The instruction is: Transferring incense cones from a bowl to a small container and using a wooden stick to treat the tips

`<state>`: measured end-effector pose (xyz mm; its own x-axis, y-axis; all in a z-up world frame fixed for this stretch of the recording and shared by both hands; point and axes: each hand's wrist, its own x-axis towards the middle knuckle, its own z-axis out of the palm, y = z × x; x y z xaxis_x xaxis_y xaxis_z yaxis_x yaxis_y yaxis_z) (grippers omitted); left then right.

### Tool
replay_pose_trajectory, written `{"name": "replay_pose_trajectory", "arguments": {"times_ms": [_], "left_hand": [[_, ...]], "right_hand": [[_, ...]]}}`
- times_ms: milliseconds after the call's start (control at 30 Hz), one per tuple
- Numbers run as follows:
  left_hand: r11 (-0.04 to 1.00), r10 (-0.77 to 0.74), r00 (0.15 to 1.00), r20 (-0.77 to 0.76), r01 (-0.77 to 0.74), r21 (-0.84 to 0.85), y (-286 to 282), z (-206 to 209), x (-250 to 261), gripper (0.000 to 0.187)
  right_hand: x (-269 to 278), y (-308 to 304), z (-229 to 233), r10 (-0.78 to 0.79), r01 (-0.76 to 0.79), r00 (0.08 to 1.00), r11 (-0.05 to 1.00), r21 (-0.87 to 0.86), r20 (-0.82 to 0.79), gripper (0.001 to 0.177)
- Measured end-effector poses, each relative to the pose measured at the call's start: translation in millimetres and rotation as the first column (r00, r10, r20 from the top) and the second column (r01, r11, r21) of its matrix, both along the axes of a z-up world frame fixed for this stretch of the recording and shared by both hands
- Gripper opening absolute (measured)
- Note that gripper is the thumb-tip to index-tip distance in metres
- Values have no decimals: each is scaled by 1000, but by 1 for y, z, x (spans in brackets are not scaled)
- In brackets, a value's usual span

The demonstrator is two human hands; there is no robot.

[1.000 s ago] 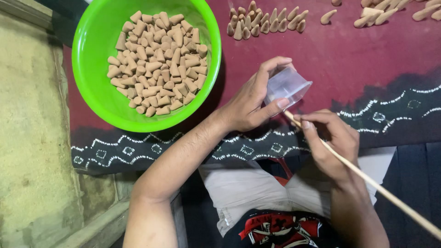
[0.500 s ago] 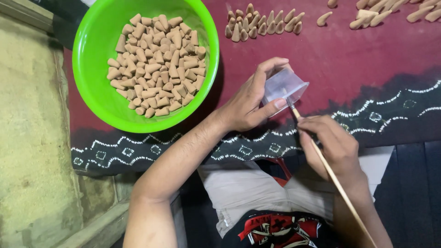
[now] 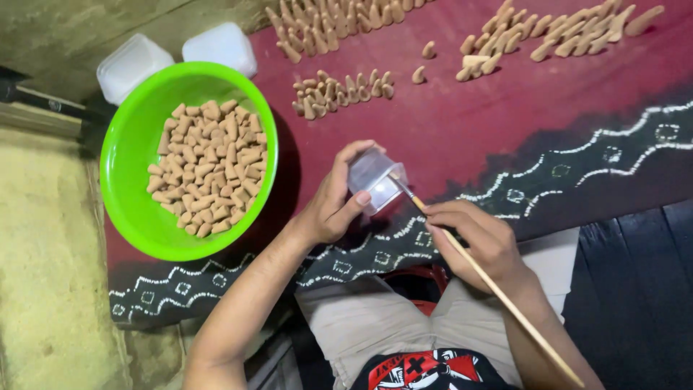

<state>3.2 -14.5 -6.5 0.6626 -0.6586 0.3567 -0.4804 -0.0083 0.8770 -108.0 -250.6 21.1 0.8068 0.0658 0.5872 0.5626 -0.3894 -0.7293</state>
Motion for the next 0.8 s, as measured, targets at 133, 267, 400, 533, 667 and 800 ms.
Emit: {"name": "replay_pose_trajectory", "arguments": {"times_ms": [133, 267, 400, 533, 667, 800], "left_hand": [[999, -8, 1000, 0, 8, 48, -19, 10, -4, 68], [996, -26, 1000, -11, 27, 84, -43, 14, -5, 68], [995, -54, 998, -15, 55, 78, -66, 10, 2, 69], [996, -53, 999, -2, 53, 68, -83, 7, 7, 70], [996, -64, 998, 7, 63, 59, -96, 4, 10, 71], [998, -53, 998, 24, 52, 38, -102, 4, 10, 72]], "right_hand": [[0, -14, -10, -63, 63, 998, 996, -68, 5, 2], [-5, -29, -12, -90, 91, 996, 995, -42, 9, 2], [-8, -42, -11, -69, 71, 996, 997, 28, -53, 5], [-8, -60, -22, -211, 211, 977, 977, -21, 20, 8], [-4, -69, -28, -222, 225, 973, 973, -57, 65, 7], [-5, -70, -24, -246, 246, 968, 969, 23, 42, 9]]}}
